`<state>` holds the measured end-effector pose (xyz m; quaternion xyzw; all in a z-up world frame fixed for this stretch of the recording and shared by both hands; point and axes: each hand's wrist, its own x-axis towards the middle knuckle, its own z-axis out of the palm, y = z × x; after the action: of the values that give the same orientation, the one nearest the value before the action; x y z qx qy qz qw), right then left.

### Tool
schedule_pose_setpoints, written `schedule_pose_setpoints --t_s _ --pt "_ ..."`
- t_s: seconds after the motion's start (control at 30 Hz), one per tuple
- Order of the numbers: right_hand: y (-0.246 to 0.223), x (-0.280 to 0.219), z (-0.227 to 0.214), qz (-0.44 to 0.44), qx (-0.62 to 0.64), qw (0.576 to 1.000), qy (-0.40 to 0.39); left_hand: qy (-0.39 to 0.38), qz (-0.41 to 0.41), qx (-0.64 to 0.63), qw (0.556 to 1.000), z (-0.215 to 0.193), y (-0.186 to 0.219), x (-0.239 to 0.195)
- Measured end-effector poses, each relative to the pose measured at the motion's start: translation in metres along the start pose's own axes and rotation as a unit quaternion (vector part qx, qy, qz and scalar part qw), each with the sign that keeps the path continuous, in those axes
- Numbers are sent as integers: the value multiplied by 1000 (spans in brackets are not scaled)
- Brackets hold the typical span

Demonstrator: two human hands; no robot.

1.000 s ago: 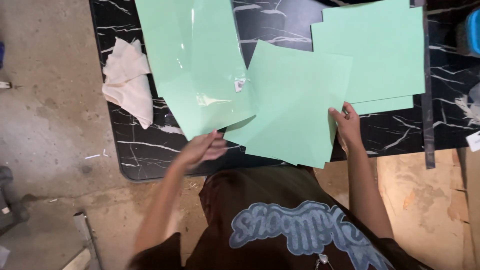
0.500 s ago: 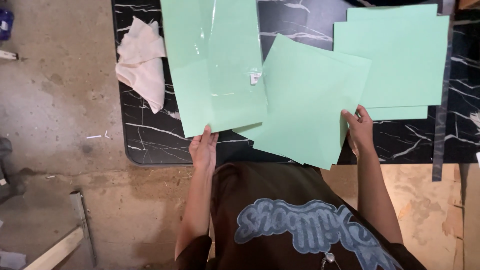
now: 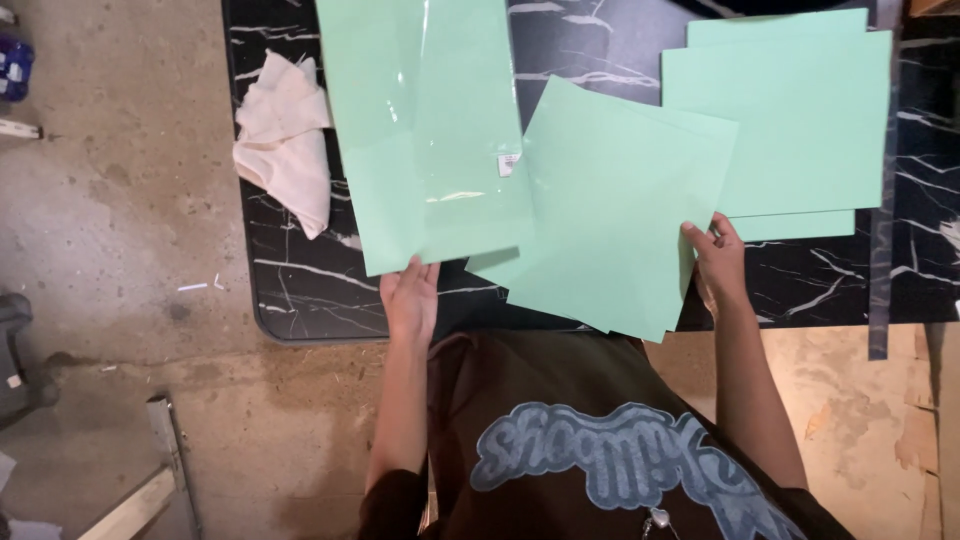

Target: The person separates light green paper sheets from a plastic-wrapped stack on a black marble-patterned table. They peel individual sheets from the pack, place them on a growing pile to the right, and continue separating sheets one by one throughout the clip.

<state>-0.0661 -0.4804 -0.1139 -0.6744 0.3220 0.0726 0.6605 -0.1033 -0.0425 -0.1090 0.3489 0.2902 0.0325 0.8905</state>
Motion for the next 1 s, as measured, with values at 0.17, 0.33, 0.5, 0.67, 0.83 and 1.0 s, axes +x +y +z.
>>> schedule_pose_setpoints --t_s 0.17,0.33,0.5,0.67,0.83,1.0 --pt "-11 -6 6 8 -8 1000 2 -19 31 27 999 25 8 30" --pt "-5 -4 0 -4 11 1000 -1 55 -22 168 984 -3 -4 47" --pt "-5 -4 0 2 2 1000 3 98 -23 197 975 -23 8 26" --pt "-4 -4 4 -3 10 1000 -7 108 -29 262 959 -22 32 -18" --pt "-2 1 -1 0 4 1000 14 175 9 374 910 48 113 -103" --pt "-4 0 -3 -8 15 1000 -23 -40 449 296 842 50 173 -149"
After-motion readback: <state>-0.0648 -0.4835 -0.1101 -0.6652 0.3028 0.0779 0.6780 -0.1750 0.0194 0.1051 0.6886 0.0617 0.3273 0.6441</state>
